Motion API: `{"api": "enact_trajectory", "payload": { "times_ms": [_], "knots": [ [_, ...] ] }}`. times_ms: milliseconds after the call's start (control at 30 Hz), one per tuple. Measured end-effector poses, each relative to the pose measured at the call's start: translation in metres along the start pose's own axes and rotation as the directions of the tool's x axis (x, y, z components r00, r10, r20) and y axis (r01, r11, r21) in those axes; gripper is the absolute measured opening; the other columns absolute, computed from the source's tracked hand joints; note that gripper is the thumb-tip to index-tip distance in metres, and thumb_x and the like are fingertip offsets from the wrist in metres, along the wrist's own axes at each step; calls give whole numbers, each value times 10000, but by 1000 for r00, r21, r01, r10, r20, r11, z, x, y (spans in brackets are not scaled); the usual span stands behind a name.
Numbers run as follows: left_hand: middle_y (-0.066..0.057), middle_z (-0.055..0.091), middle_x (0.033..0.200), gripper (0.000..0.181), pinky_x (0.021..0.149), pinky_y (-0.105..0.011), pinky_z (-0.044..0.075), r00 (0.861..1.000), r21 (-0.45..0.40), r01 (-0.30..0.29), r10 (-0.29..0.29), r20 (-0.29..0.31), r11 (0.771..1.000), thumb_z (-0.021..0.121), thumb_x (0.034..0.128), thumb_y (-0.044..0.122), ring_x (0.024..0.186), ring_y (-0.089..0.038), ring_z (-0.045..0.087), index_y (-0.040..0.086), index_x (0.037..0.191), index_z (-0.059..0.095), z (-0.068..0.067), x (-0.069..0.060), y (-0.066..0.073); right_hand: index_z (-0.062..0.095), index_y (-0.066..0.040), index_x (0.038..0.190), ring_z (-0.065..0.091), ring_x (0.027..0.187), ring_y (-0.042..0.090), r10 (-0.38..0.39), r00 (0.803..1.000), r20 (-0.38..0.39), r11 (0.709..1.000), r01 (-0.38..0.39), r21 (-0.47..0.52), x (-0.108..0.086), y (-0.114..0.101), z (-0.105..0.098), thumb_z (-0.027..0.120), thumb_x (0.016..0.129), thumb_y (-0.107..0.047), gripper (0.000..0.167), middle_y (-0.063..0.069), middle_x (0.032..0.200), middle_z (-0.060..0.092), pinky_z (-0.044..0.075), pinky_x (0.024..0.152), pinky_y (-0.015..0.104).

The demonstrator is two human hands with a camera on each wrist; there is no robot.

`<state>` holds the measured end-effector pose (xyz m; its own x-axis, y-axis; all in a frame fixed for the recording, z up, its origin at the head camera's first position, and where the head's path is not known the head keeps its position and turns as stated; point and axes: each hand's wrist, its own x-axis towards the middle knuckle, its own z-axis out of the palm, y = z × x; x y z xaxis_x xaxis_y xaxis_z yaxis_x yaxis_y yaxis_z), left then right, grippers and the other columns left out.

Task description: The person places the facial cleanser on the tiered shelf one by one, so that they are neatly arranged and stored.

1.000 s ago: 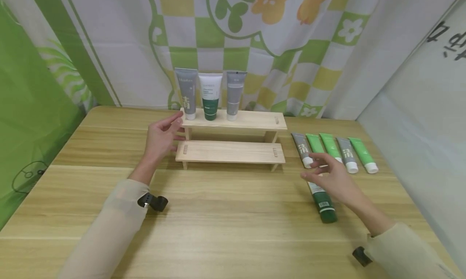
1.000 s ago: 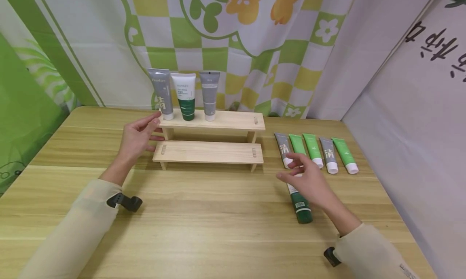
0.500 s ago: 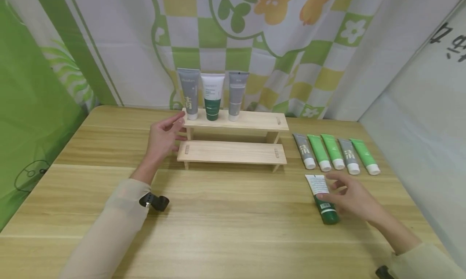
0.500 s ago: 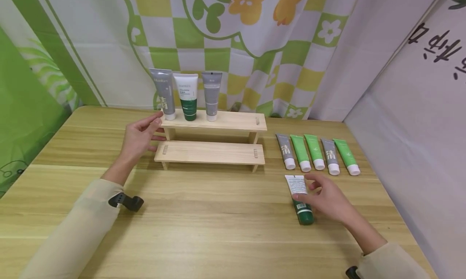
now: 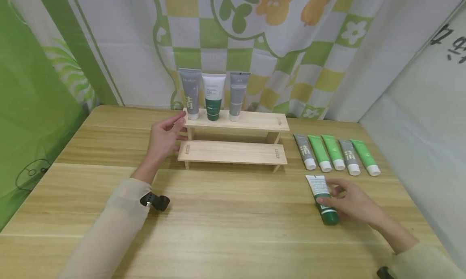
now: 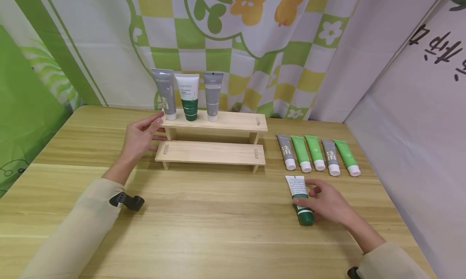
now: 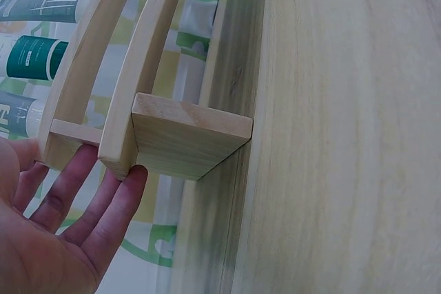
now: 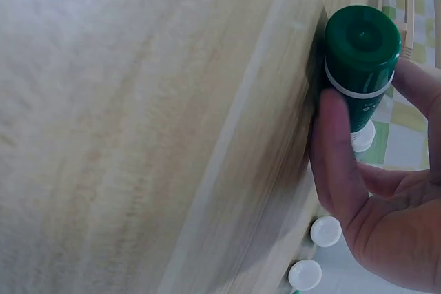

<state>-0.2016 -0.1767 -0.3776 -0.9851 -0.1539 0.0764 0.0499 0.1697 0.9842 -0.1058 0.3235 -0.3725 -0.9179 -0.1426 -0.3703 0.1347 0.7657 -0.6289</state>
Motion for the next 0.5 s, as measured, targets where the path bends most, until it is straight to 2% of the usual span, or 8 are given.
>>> {"api": "enact_trajectory", "payload": {
  "times_ms": [300, 500],
  "knots": [
    [-219, 706, 1106, 423, 475, -331, 581, 1000, -1, -11, 11, 7, 1000, 598, 1020, 396, 896, -420, 713, 209, 1399, 613, 2, 0, 1, 299, 109, 1484, 651, 751, 217, 44, 999, 26, 999, -44, 16, 4, 0, -3, 799, 876, -364, 918, 204, 1075, 578, 611, 619, 384],
    [-208, 708, 1114, 425, 481, -328, 583, 1000, -8, 3, -3, 8, 1000, 607, 1016, 395, 852, -336, 735, 205, 1397, 616, 0, -1, 1, 300, 109, 1473, 641, 689, 227, 42, 998, 46, 997, -45, 56, 4, -3, -3, 818, 862, -334, 915, 176, 1015, 565, 612, 592, 396]
  ]
}}
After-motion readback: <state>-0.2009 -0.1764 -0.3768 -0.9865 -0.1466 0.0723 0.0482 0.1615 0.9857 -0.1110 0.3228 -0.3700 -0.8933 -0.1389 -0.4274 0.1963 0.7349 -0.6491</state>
